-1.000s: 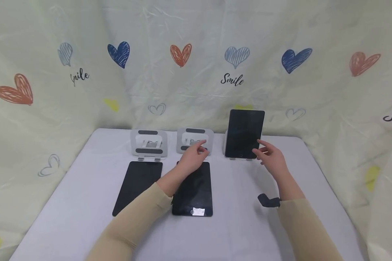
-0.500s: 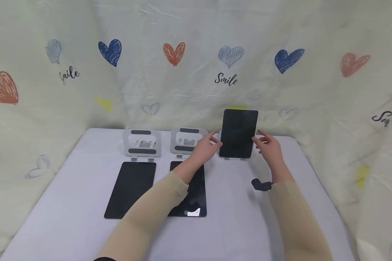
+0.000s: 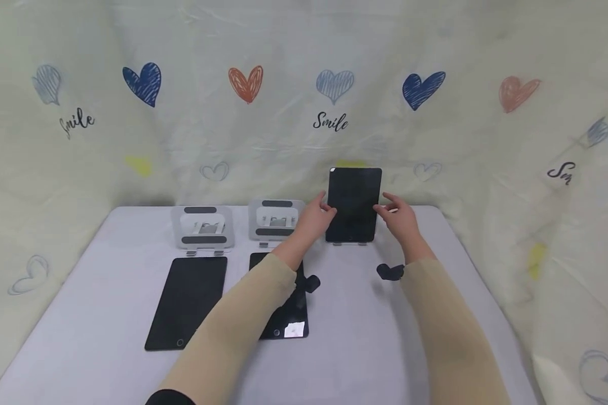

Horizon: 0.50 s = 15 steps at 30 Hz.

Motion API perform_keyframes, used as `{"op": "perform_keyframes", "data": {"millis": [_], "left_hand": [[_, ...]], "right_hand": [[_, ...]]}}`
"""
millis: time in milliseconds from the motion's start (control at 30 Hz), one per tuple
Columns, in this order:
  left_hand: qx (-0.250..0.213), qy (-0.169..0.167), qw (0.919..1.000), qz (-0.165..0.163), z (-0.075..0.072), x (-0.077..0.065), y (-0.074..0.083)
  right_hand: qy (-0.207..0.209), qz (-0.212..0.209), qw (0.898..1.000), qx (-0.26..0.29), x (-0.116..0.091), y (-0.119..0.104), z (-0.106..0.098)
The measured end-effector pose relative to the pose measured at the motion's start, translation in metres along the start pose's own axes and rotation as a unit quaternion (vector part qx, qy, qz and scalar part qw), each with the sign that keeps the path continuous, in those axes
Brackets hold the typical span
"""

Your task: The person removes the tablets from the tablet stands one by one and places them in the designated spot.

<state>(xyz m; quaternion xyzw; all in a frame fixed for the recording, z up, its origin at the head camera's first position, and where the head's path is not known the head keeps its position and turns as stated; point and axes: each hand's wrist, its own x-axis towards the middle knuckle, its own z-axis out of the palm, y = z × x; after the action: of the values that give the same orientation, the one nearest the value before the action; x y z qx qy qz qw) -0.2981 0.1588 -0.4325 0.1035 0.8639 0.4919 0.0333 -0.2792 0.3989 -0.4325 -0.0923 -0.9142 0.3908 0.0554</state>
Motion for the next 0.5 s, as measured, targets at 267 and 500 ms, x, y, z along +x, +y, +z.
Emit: {"op": "perform_keyframes", "data": {"millis": [267, 500], "left_hand": [[0.006, 0.000, 1.0000, -0.006, 0.0013, 0.0034, 0.0021], [0.011, 0.040, 0.9987, 0.031, 0.0068, -0.0019, -0.0015]], "right_hand": [[-0.008, -0.020, 1.000, -0.021, 0.0019, -0.0054, 0.0033], [0.010, -0.030, 0.999, -0.023, -0.0038, -0.0074, 0.0001]]}}
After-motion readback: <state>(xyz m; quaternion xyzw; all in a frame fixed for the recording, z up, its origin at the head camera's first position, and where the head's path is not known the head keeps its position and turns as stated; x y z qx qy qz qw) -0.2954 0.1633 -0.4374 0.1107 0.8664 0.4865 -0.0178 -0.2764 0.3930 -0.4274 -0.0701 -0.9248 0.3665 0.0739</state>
